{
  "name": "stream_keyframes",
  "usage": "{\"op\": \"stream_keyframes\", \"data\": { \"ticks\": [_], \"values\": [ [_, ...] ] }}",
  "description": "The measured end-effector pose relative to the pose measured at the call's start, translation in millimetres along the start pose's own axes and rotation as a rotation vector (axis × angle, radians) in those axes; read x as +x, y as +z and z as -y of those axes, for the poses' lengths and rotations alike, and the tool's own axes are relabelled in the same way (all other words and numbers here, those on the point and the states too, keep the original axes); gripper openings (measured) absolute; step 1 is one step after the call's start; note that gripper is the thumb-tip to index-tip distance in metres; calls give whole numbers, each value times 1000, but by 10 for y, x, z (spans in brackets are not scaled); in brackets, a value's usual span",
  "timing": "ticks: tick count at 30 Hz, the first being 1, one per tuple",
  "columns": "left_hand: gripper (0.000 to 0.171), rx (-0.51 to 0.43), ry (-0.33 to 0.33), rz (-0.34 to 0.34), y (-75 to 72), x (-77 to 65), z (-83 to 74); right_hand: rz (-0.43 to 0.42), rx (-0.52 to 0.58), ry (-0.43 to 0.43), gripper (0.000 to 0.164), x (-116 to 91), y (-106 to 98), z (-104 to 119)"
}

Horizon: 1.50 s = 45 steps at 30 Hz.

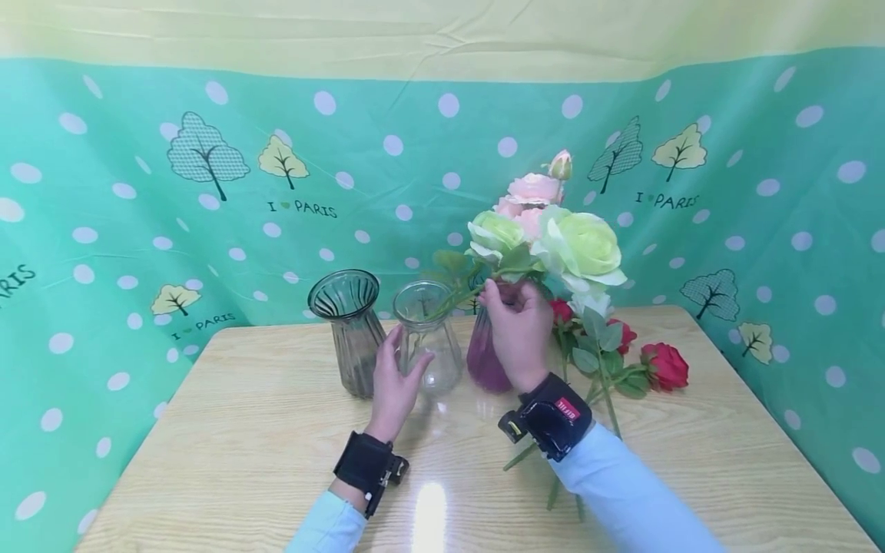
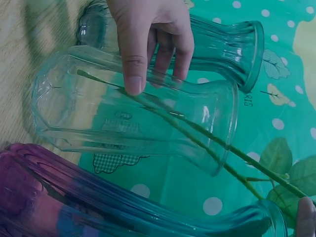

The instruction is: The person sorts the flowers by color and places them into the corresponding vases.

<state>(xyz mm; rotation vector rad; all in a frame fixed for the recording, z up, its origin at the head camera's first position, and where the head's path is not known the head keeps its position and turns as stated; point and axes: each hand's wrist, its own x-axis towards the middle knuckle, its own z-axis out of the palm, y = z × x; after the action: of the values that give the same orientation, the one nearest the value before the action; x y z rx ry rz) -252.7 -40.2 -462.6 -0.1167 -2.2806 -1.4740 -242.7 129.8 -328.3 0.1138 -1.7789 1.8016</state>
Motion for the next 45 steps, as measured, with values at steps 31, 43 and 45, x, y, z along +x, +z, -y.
{"op": "stream_keyframes", "data": {
  "ticks": [31,43,45],
  "values": [
    [73,8,25,7,-12,-26,57,169,-521,51,33,-36,186,-59],
    [72,4,56,-4,-12,-16,48,180,-530,129,31,-113,301,-188],
    [72,1,59,-7,-14,-6,42,175,-539,133,33,-115,321,-197]
  ]
}}
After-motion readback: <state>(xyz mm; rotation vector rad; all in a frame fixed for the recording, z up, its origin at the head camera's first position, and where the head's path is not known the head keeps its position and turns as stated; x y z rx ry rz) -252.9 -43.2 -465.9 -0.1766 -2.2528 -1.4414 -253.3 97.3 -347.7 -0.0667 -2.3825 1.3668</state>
